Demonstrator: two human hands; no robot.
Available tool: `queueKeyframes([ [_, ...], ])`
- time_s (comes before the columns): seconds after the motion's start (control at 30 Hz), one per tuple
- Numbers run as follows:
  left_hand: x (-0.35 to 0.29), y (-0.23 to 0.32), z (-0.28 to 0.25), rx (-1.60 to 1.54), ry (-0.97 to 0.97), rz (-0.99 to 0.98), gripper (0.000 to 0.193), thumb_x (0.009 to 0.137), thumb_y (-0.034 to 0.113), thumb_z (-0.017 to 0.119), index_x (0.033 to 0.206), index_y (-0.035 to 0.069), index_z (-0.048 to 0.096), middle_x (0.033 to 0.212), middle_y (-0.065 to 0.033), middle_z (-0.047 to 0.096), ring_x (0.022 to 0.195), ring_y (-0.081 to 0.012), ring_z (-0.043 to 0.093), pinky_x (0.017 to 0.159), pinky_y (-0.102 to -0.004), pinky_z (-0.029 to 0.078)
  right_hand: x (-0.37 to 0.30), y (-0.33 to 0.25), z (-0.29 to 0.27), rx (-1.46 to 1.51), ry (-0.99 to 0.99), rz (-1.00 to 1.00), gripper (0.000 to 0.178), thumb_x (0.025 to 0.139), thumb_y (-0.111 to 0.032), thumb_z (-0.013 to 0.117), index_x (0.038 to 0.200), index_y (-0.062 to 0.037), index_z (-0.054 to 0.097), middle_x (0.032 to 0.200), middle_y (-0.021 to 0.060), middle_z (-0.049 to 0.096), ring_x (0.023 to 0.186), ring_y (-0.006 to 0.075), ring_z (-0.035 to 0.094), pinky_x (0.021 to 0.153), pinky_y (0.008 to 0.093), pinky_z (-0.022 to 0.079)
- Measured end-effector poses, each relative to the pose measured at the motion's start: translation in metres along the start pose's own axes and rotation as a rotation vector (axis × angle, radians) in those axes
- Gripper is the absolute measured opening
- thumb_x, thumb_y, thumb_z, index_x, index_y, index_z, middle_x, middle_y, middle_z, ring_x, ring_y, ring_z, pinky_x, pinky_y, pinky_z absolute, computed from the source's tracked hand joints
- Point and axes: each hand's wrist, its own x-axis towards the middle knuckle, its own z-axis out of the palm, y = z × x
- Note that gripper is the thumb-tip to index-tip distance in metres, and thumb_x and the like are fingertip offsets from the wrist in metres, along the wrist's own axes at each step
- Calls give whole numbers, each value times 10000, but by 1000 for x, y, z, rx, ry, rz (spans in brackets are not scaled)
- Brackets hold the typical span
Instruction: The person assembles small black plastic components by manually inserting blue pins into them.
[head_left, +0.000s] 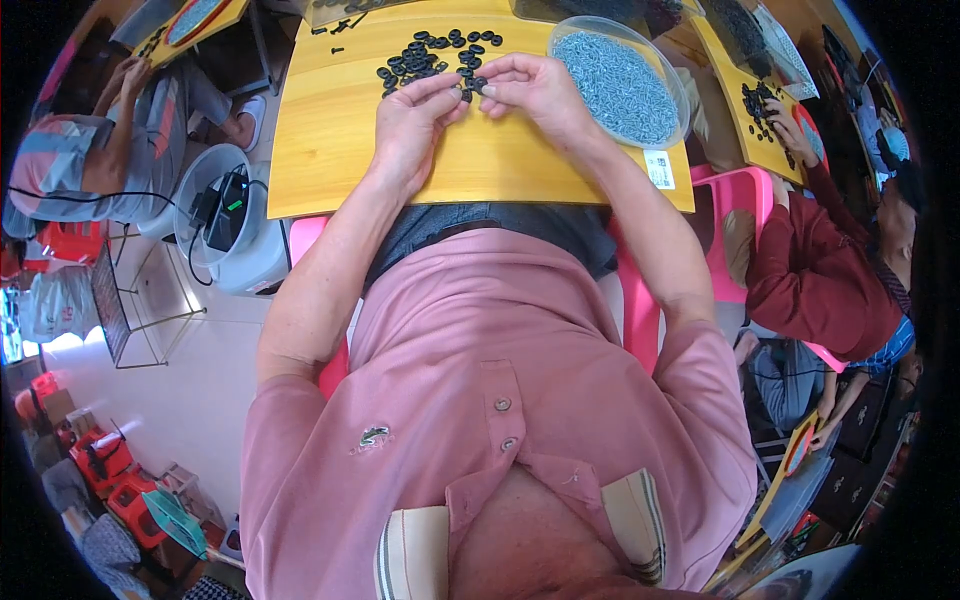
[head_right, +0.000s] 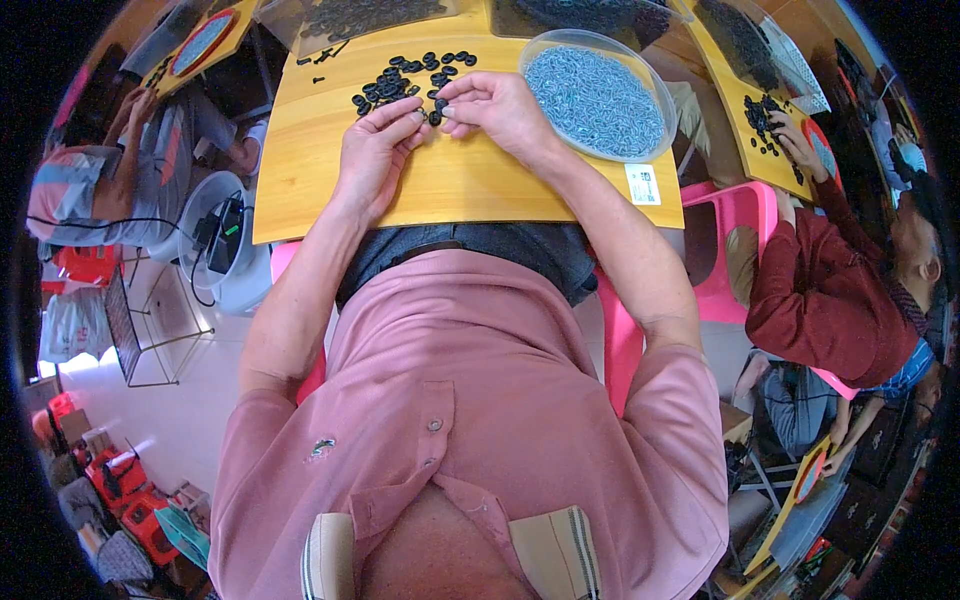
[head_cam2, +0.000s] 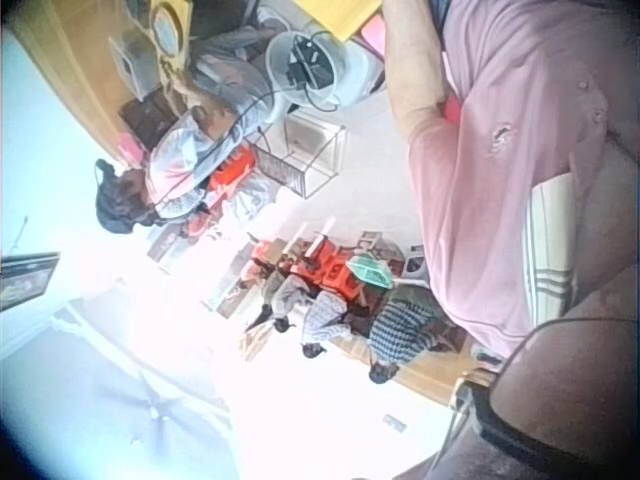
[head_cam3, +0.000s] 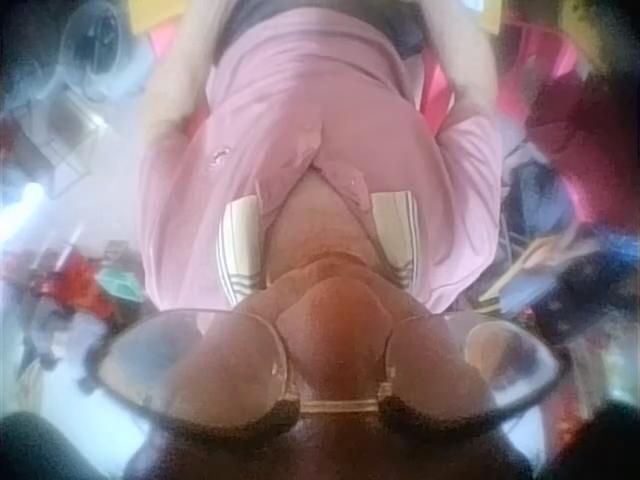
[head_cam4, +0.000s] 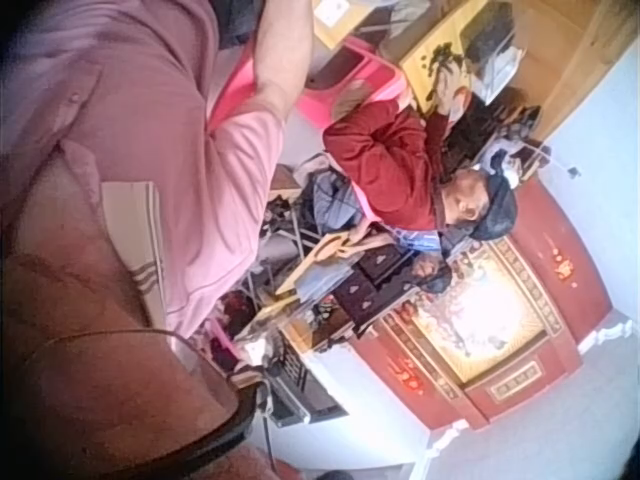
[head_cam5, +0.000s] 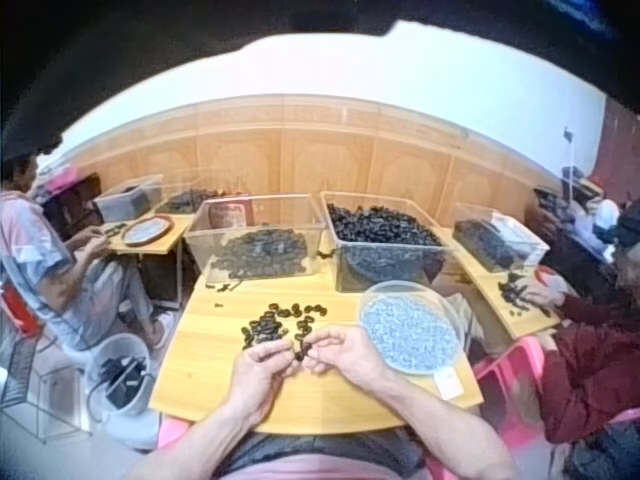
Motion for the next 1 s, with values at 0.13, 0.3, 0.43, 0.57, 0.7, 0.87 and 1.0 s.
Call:
queueKeyframes([
  [0.13,-1,0,1,52,-4,-2,232,916,-15,634,1141,-71,634,964,-127,688,821,-171,674,765,-250,559,-1,-1,-1,13,-11,2,238,894,-36,648,1113,59,650,858,116,716,729,137,683,679,248,553],
  [0.3,-2,2,2,86,-21,-4,235,910,-11,645,1137,-70,635,970,-121,691,821,-163,675,756,-241,556,-1,-1,-1,-2,-27,-19,236,894,-42,651,1108,57,656,853,106,716,722,128,678,659,242,547],
  [0.43,-2,1,1,93,-24,0,236,908,-12,647,1137,-70,635,980,-125,693,819,-162,676,756,-239,554,-2,-2,0,-13,-45,-21,235,895,-51,650,1103,55,664,846,98,718,716,123,678,633,234,539],
  [0.57,-4,4,4,122,-29,-12,235,898,-29,644,1129,-78,641,1000,-134,695,822,-159,679,757,-234,560,-2,-1,1,-29,-39,-23,230,895,-55,649,1099,49,671,830,94,719,703,122,677,619,233,535],
  [0.7,-4,4,5,111,-28,-31,222,914,-26,627,1130,-77,628,1014,-152,690,868,-195,697,801,-261,581,0,4,0,-15,-49,-22,232,894,-60,652,1102,40,677,808,91,717,685,122,674,605,236,532],
  [0.87,-8,8,9,106,-26,-39,203,920,-29,616,1115,-85,612,1028,-167,677,897,-226,702,837,-281,595,0,3,-1,-17,-56,-34,241,895,-66,656,1111,38,679,805,89,716,678,124,673,601,235,528],
  [1.0,-8,7,10,99,-15,-43,195,923,-31,612,1108,-94,600,1027,-174,669,904,-238,703,841,-282,602,-2,2,0,-17,-44,-23,212,899,-64,653,1081,44,667,801,90,711,677,124,671,603,235,527],
])
